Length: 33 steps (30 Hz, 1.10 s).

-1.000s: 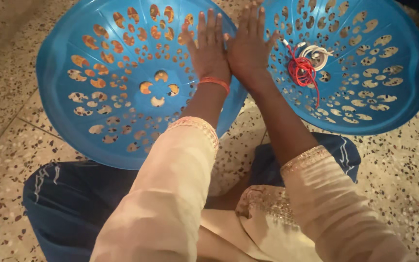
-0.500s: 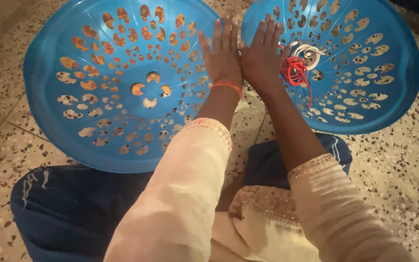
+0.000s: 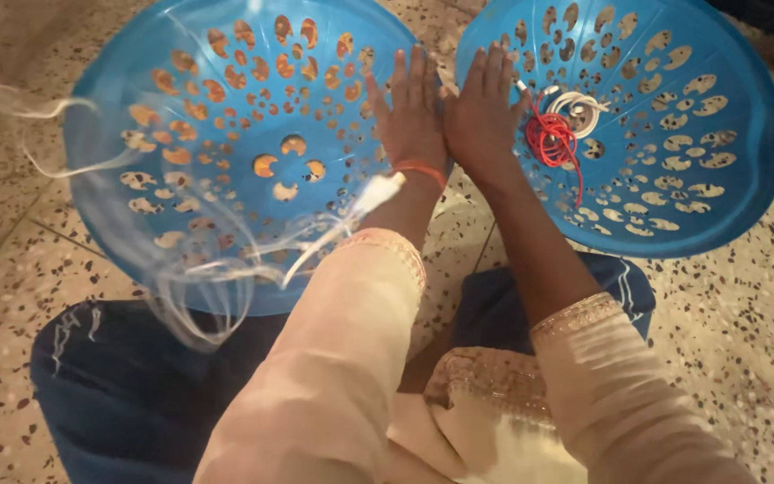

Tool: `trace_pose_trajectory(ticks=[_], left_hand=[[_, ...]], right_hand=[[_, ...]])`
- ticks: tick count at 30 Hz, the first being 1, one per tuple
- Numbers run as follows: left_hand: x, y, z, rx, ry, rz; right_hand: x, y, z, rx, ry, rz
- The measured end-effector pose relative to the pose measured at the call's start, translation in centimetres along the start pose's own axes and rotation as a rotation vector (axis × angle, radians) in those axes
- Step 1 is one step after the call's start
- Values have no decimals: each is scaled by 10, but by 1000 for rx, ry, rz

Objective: The person sits on the floor and organizes tangled cables by hand. They untangle and coil a black cable, then a red cable, placing each into a blue basket. Finally, they begin handling a white cable.

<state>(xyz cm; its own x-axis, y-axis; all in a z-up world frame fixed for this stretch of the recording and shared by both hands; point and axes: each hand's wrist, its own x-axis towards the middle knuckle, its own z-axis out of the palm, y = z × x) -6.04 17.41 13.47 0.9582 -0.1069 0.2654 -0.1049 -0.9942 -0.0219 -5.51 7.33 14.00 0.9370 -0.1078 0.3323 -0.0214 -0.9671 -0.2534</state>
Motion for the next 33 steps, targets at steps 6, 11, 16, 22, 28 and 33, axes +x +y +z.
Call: trace_pose_trajectory(ticks=[6, 11, 16, 22, 28, 33], left_hand=[[-16, -33, -6, -30, -161, -5], [-23, -81, 8, -232, 26, -158], [-48, -138, 23, -88, -64, -218], [-79, -168, 45, -61, -165, -294], [-97, -175, 60, -132, -267, -309], [-104, -177, 70, -200, -285, -305]], right_hand=[[-3, -37, 6, -18, -41, -57], [-9, -76, 20, 14, 5, -237], [-28, -129, 54, 52, -1, -355], [-55, -155, 84, 56, -134, -444], [-65, -155, 107, 52, -159, -518], [-77, -143, 111, 183, -168, -548]])
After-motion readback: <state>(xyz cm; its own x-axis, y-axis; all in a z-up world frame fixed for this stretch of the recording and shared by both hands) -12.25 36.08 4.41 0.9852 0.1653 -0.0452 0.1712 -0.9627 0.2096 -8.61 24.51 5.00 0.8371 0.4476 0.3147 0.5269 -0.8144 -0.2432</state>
